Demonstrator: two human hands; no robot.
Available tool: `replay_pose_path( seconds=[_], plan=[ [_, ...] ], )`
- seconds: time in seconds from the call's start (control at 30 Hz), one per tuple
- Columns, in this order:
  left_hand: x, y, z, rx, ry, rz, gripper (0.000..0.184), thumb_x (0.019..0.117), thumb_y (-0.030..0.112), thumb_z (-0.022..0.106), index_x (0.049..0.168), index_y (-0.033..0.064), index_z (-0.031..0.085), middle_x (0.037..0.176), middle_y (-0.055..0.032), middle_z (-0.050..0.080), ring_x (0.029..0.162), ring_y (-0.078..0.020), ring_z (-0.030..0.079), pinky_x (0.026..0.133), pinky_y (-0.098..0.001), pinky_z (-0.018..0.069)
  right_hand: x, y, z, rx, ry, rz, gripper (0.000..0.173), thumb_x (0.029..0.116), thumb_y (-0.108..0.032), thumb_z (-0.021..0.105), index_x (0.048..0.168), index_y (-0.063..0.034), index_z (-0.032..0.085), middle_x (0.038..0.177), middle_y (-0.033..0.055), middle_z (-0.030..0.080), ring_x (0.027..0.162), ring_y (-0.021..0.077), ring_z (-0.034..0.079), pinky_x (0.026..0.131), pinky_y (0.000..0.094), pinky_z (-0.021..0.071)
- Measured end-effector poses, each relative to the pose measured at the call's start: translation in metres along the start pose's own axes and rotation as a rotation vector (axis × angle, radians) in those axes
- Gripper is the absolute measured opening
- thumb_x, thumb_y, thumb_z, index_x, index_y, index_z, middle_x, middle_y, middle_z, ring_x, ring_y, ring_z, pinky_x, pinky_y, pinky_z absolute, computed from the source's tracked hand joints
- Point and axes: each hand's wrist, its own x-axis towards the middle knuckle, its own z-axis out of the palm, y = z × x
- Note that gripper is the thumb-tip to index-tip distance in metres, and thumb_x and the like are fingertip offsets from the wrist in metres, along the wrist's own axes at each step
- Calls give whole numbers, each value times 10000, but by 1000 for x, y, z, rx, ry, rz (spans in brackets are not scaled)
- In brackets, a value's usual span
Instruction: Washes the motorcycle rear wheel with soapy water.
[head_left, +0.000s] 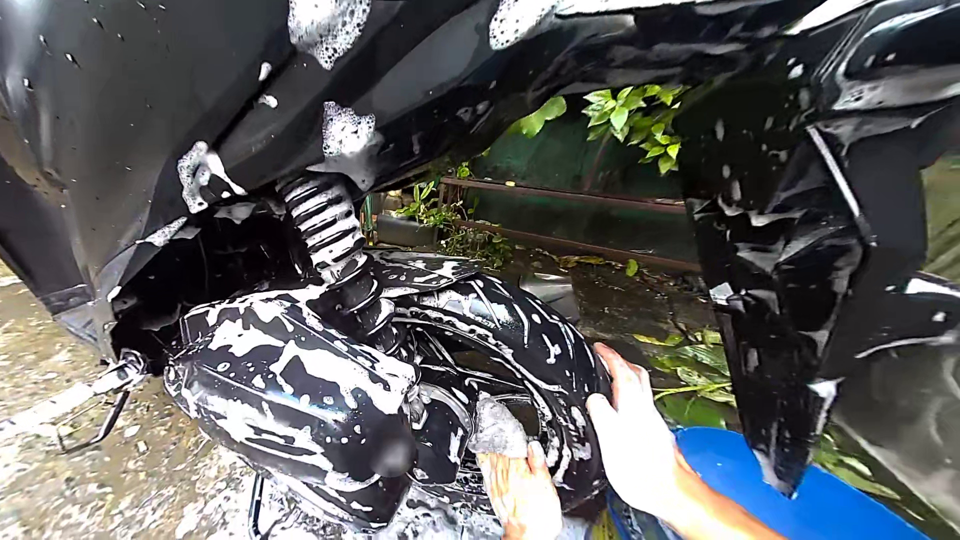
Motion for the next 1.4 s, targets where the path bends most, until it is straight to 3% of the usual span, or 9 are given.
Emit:
replay_pose_path(
  seconds=[0.17,0.3,0.47,0.6,0.7,0.87,1.07,1.27,1.4],
  plan=[
    [-33,19,-23,-213,-90,-338,573,1076,448,411,1074,-28,730,1157,-228,696,1240,-403,577,1157,-578,337,-9,5,-9,-40,-106,51,759,966,-479,415,1628,-144,254,1550,183,425,1429,330,430,1133,576,395],
    [-18,32,-47,-218,16,-155,409,965,362,592,1094,-1,730,1159,-204,698,1178,-376,627,1036,-565,482,-12,8,-18,-62,-199,69,787,978,-519,413,1646,-167,191,1577,171,401,1427,309,449,1119,559,426],
    [51,44,-84,-48,-355,-302,518,947,342,613,1409,113,563,1351,-122,641,1212,-277,642,965,-554,534,-18,11,-20,-43,-259,146,811,976,-506,454,1656,-203,133,1567,176,405,1398,310,482,1094,555,454],
    [76,20,-77,-388,-445,-211,364,919,197,677,1245,36,647,1137,-160,694,1048,-259,677,920,-489,555,-28,14,-18,-40,-284,207,812,996,-484,461,1658,-202,84,1588,172,378,1419,313,463,1115,556,438],
    [48,23,-95,-216,-506,-99,314,972,190,588,1227,30,676,1161,-172,703,1122,-293,670,998,-529,527,-35,21,-16,-60,-317,234,829,1001,-490,440,1659,-176,45,1628,182,330,1444,295,446,1142,533,419],
    [8,24,-100,-85,-378,-43,242,950,229,557,980,91,754,976,-98,743,983,-264,709,869,-544,543,-46,33,-21,-141,-429,282,871,998,-519,435,1658,-176,-20,1634,179,329,1427,288,476,1138,521,427],
    [48,25,-72,265,-534,-199,433,1008,266,509,1420,153,579,1393,-82,639,1266,-264,623,1018,-535,512,-36,34,-36,-199,-428,199,697,1035,-492,331,1646,-184,202,1611,156,356,1428,313,457,1113,546,444],
    [56,4,-69,159,-626,-48,412,1026,300,531,1371,94,619,1384,-157,626,1306,-311,589,1089,-553,471,-20,36,-46,-169,-341,11,450,1061,-280,350,1379,-73,592,1525,131,459,1381,243,492,1101,445,462],
    [-5,19,-80,200,-564,-33,313,1035,212,494,1221,66,699,1238,-150,700,1199,-313,653,1036,-513,508,-10,35,-44,-147,-309,36,415,1075,-293,372,1257,-59,663,1510,118,475,1333,235,533,1075,438,481]
  ],
)
